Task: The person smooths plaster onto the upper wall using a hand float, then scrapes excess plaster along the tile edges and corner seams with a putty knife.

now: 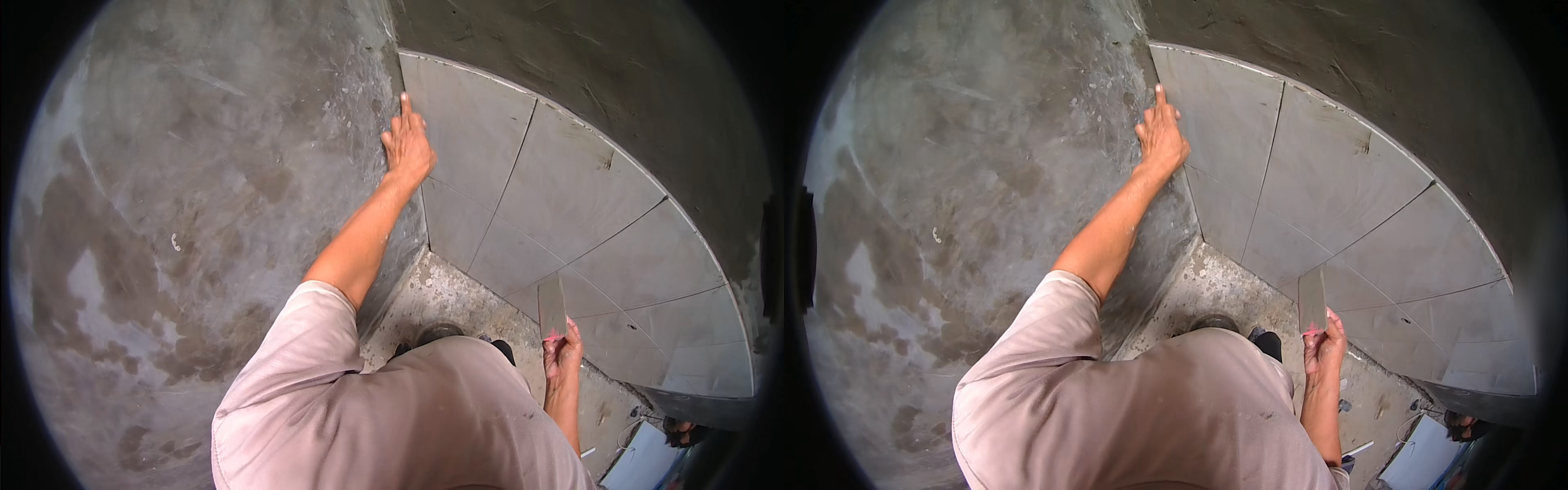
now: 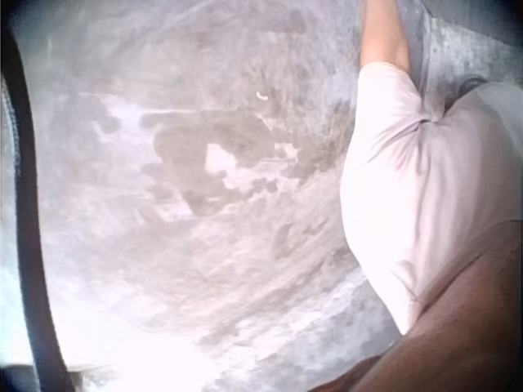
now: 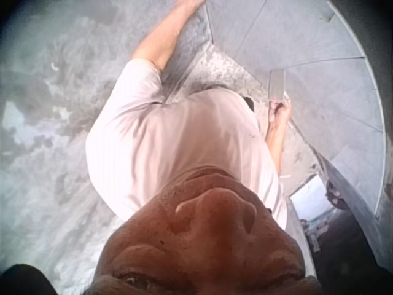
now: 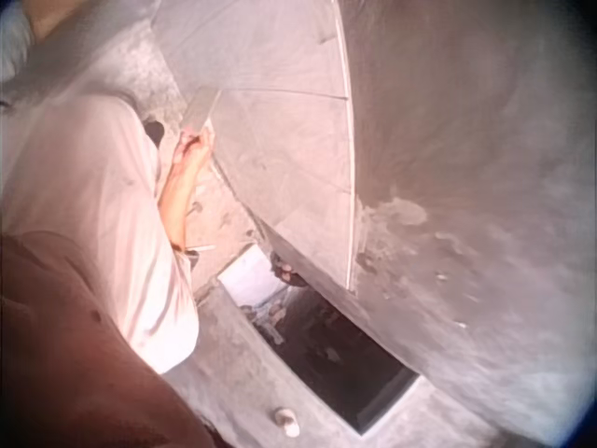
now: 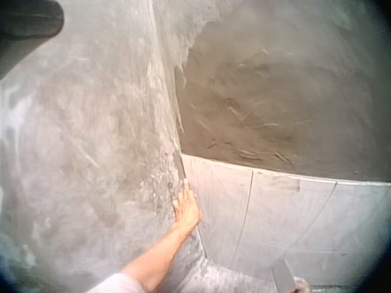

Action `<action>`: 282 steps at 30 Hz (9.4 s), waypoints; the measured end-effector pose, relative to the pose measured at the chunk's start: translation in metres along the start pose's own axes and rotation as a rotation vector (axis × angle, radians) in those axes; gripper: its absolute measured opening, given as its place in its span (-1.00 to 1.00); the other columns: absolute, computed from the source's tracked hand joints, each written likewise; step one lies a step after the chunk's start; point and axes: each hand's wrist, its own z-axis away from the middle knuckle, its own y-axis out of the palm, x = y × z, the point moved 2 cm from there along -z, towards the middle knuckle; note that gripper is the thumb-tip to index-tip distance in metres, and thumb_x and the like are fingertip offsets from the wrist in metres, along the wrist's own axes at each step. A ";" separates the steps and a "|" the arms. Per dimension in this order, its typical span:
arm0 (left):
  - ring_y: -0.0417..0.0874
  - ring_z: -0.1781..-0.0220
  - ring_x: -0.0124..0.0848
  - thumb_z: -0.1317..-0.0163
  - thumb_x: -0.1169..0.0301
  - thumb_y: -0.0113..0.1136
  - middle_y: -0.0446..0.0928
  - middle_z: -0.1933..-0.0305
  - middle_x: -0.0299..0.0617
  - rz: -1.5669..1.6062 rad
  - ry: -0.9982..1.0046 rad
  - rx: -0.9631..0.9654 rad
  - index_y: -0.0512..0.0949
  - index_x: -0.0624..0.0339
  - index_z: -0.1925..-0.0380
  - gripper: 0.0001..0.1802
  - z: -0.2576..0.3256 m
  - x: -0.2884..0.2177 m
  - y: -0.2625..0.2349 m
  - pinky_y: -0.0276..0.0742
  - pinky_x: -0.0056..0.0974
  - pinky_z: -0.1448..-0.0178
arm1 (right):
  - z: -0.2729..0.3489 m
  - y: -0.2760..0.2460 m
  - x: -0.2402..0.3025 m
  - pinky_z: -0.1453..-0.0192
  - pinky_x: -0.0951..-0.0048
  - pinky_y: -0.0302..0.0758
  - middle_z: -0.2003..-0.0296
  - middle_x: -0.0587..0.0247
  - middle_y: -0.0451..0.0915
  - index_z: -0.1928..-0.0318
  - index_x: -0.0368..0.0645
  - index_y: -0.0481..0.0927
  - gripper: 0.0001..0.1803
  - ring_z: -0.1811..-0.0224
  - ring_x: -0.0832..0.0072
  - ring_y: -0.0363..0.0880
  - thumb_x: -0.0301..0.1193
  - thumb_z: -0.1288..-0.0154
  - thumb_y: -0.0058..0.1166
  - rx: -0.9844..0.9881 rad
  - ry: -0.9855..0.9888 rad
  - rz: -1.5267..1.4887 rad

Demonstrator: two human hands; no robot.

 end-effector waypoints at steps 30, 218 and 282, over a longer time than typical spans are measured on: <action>0.26 -0.51 -0.12 -0.26 0.46 0.14 -0.23 -0.75 0.11 -0.336 -0.010 0.582 0.42 0.33 -0.31 -0.42 0.092 0.028 0.093 0.17 0.05 -0.41 | 0.005 -0.068 0.031 0.68 0.59 0.30 0.32 0.23 0.65 -0.04 -0.26 0.58 -0.78 0.59 0.55 0.48 -0.43 -0.48 0.12 -0.218 0.029 0.115; 0.61 0.14 -0.60 -0.06 0.51 0.31 0.65 0.07 -0.37 1.150 -0.493 0.603 0.54 0.32 -0.28 -0.33 0.183 0.085 -0.295 0.52 -0.46 0.04 | -0.045 0.341 -0.030 0.20 0.01 0.53 0.37 -0.11 0.62 -0.17 -0.30 0.41 -0.67 0.35 0.02 0.68 -0.34 -0.58 -0.11 0.629 -0.829 1.040; 0.66 -0.01 -0.45 -0.15 0.69 0.14 0.70 0.01 -0.08 1.087 -0.369 0.590 0.51 0.44 -0.27 -0.41 0.180 0.099 -0.286 0.51 -0.34 -0.11 | -0.058 0.476 0.033 0.16 0.02 0.62 0.39 -0.02 0.72 -0.24 0.21 0.68 -0.60 0.32 -0.04 0.70 -0.29 -0.42 0.14 0.388 -1.525 1.832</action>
